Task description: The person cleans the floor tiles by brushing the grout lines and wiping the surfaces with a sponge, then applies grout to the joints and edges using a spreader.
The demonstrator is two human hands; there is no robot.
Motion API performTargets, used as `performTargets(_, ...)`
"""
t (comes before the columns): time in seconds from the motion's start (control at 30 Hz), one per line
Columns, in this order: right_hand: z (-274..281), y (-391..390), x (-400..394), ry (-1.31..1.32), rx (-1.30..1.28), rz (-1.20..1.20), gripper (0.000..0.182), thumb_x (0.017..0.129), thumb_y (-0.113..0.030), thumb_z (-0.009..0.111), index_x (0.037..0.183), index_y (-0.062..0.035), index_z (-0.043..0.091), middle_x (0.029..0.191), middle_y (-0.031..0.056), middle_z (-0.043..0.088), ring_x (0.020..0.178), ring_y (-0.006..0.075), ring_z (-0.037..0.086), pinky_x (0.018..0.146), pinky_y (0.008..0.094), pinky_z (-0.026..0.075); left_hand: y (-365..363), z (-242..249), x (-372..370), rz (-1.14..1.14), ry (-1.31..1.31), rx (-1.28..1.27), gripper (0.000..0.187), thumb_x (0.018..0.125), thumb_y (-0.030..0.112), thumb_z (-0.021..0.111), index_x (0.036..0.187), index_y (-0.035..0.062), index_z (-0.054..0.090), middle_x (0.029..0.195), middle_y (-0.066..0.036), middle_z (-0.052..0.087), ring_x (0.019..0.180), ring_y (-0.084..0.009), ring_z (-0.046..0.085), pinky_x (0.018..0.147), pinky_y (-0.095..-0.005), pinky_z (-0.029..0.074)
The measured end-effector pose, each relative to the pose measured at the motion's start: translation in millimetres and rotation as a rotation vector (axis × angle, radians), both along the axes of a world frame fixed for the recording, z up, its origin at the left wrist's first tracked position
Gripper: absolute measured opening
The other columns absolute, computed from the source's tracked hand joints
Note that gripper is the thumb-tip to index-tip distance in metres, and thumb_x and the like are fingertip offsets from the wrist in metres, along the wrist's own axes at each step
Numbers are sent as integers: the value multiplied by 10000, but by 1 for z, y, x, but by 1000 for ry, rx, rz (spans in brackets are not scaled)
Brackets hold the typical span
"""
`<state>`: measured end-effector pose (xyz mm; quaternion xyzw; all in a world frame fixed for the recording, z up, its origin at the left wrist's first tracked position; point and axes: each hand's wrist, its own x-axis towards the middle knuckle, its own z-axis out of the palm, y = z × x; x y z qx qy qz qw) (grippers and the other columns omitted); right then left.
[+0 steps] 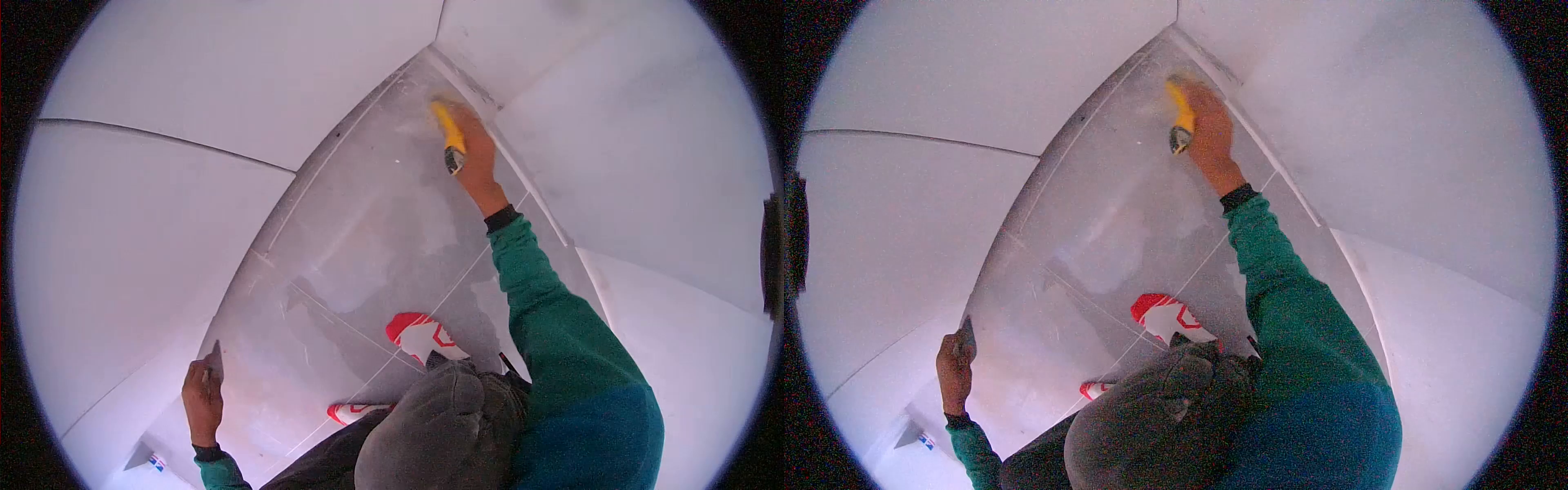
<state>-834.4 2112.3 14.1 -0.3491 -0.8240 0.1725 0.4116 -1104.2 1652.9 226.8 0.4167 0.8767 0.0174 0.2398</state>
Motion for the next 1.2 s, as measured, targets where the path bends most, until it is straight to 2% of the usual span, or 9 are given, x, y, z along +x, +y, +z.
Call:
performTargets(0.13, -22, 10, 2, -46, -214, -77, 450, 710, -94, 585, 1155, -130, 524, 1180, 102, 523, 1104, 296, 475, 965, 385, 344, -6, -3, -7, 87, -4, 63, 185, 784, 30, 473, 946, -51, 510, 880, -201, 511, 799, -378, 517, 705, -384, 424)
performTargets(0.2, -30, 18, -9, -19, 14, 251, 418, 736, -90, 555, 1152, -118, 523, 1191, 114, 509, 1129, 310, 447, 983, 422, 315, -9, 2, -10, 99, -36, 45, 139, 797, 46, 469, 905, -37, 498, 863, -205, 508, 785, -383, 509, 693, -376, 420)
performTargets(0.37, -41, 88, -59, -189, 294, 3, 522, 642, -10, 589, 1153, -92, 528, 1186, 144, 498, 1137, 322, 421, 975, 415, 316, -38, -16, -22, 322, -117, 8, 180, 817, 83, 484, 965, -18, 506, 859, -202, 518, 779, -372, 517, 681, -376, 429)
performTargets(0.43, -56, 97, -85, -191, 331, 5, 513, 648, -15, 594, 1149, -102, 527, 1166, 123, 514, 1128, 311, 427, 976, 417, 309, -33, -14, -19, -37, 89, -166, 226, 819, 78, 473, 1017, -25, 514, 874, -195, 521, 784, -353, 530, 682, -371, 433)
performTargets(0.67, -35, 78, -90, -65, 227, 341, 472, 660, -11, 609, 1115, -123, 550, 1132, 70, 544, 1128, 271, 436, 971, 401, 304, -20, -4, -6, 75, 12, -92, 237, 805, 61, 471, 1003, -60, 517, 849, -190, 507, 760, -352, 518, 661, -372, 420)
performTargets(0.77, -34, 78, -75, -232, 360, 37, 479, 652, -11, 616, 1112, -127, 553, 1140, 82, 536, 1130, 258, 437, 962, 424, 303, -29, -7, -3, 82, 32, -165, 226, 803, 65, 471, 984, -64, 514, 846, -196, 506, 763, -356, 517, 657, -376, 417)
performTargets(0.9, -78, 101, -102, -450, 457, -241, 355, 746, -355, 602, 1012, -119, 587, 1181, 206, 489, 1161, 352, 397, 1009, 464, 242, -24, -14, -4, 176, -62, -140, 205, 804, 82, 472, 944, -63, 511, 836, -205, 508, 761, -368, 513, 652, -385, 413)
performTargets(0.97, -60, 94, -101, -128, 123, 128, 496, 649, -22, 613, 1128, -124, 538, 1147, 95, 522, 1124, 256, 440, 952, 440, 304, -18, -7, -5, 168, -33, -151, 207, 804, 88, 471, 943, -58, 517, 833, -201, 513, 757, -361, 517, 656, -383, 415)
performTargets(1.2, -54, 85, -99, -251, 274, 16, 458, 660, -40, 607, 1109, -93, 538, 1139, 116, 513, 1113, 294, 438, 956, 459, 299, -33, -13, -12, 166, -39, -147, 206, 801, 73, 481, 966, -46, 518, 844, -191, 516, 749, -353, 516, 669, -376, 420)
